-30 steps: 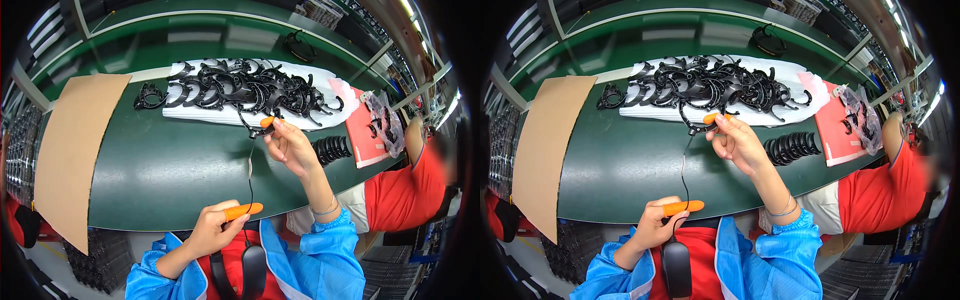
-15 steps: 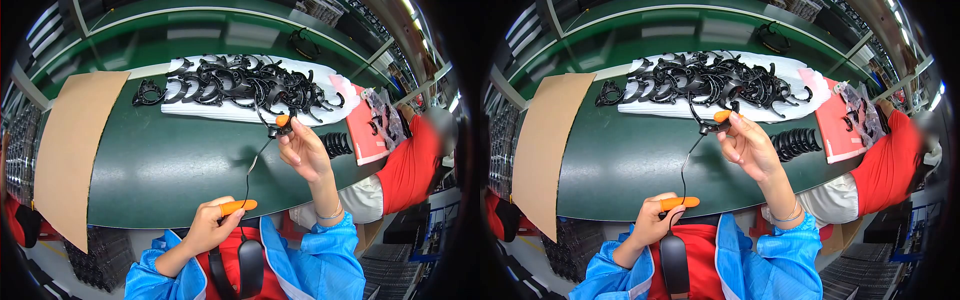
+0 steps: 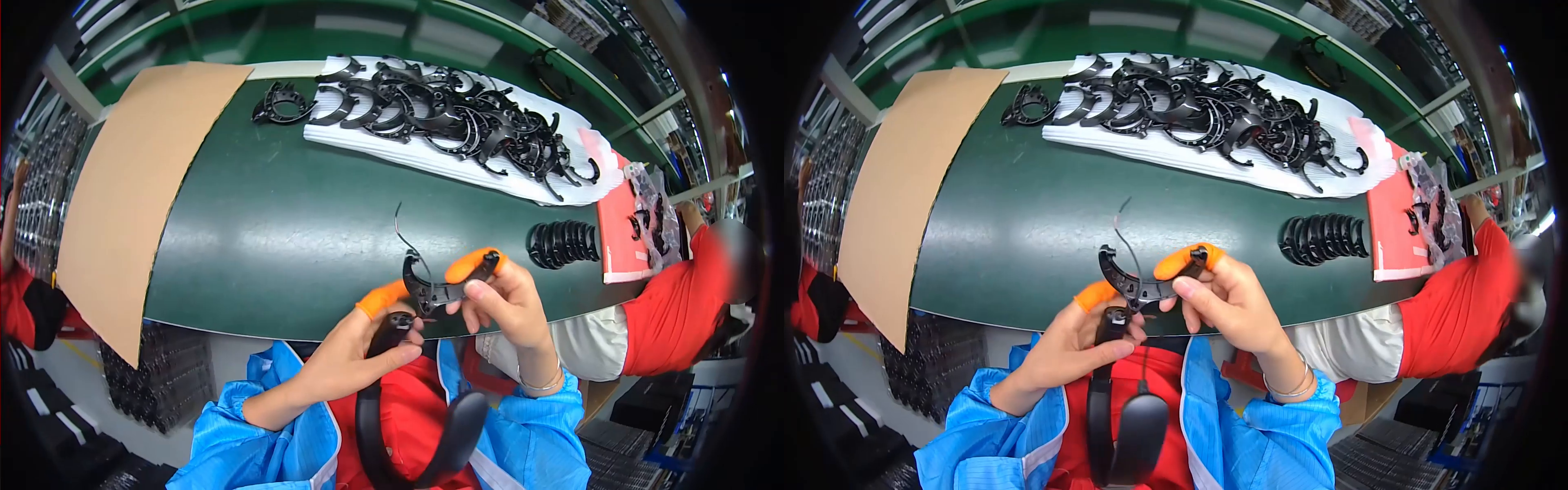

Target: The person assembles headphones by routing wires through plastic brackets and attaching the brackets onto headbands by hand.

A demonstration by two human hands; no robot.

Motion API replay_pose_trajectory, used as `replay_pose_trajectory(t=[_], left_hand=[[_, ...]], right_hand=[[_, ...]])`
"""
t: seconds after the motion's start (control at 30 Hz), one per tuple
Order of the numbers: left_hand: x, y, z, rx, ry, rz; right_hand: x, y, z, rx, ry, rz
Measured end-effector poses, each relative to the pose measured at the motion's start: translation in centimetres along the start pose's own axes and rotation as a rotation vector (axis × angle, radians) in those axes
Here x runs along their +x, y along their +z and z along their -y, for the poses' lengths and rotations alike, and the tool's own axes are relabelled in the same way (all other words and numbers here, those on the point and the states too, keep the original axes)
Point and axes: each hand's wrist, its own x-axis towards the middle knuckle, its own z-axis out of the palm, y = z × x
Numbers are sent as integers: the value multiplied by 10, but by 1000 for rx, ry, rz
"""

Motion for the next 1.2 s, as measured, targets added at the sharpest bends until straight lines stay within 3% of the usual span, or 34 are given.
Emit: replay_pose_trajectory(t=[0.1, 0.23, 0.33, 0.47, 0.57, 0.67, 0.7, 0.73, 0.8, 0.83, 1.2], left_hand=[[-7, -5, 7, -15, -198, 100], [-2, -1, 0, 150, -147, 52], [1, 1, -1, 259, -105, 91], [1, 0, 0, 295, -95, 60], [2, 1, 4, 320, -52, 31], [3, -1, 5, 337, -11, 4], [3, -2, 5, 357, -31, 12], [2, -3, 6, 358, -38, 12], [3, -5, 9, 388, 95, 33], [3, -5, 11, 387, 94, 35], [-3, -4, 12, 354, -24, -5]], right_hand=[[-5, 7, -2, -11, -46, -23], [-4, 10, -5, -357, -243, -106], [-5, 10, -6, -383, -266, -123], [-8, 13, -16, -336, -229, -145], [-12, 23, -24, -115, -78, -121], [-9, 27, -30, -68, -124, -145], [-10, 25, -27, -38, -30, -127], [-8, 22, -28, -32, -26, -127], [-1, 14, -30, -227, -225, -56], [-3, 13, -20, -134, -92, -35], [18, 17, -16, -139, -36, 58]])
